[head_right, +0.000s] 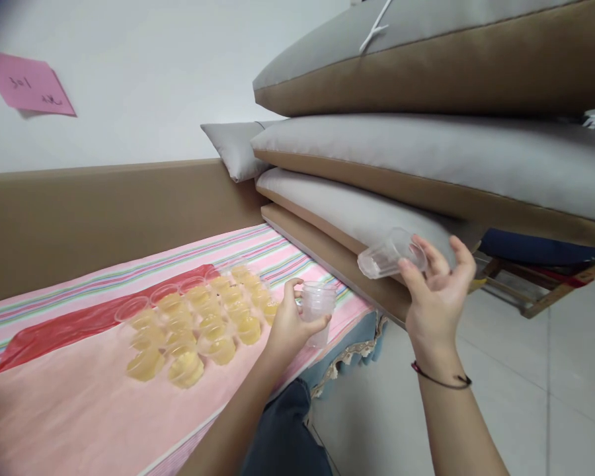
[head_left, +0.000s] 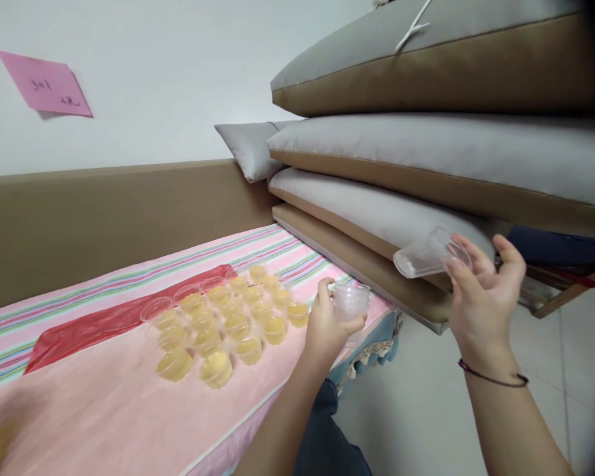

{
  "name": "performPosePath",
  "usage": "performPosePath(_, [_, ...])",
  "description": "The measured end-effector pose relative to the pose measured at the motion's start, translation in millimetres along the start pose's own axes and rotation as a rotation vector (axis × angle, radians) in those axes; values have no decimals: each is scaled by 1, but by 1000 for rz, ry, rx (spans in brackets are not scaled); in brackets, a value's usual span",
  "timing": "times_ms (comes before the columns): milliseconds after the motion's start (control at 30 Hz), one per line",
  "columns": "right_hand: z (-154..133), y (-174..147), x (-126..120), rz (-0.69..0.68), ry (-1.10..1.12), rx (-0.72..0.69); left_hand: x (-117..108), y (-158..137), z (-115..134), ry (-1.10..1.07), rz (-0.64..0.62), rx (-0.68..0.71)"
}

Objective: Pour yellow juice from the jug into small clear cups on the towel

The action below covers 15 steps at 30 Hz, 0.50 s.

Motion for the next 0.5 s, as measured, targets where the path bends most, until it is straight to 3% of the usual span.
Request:
performPosePath(367, [-20, -113, -91, 232, -272, 6, 26, 38, -13, -9, 174, 40])
performPosePath(500, [-18, -129, -126, 279, -479, -13, 39, 53, -27, 4, 256, 90])
Point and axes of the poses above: each hand's wrist, its own y-axis towards the middle knuckle, its own x-axis out of the palm, z = x × y, the point moved 8 cm from there along y, towards the middle knuckle, and after that the axes turned 2 degrees about z, right-handed, at the moved point
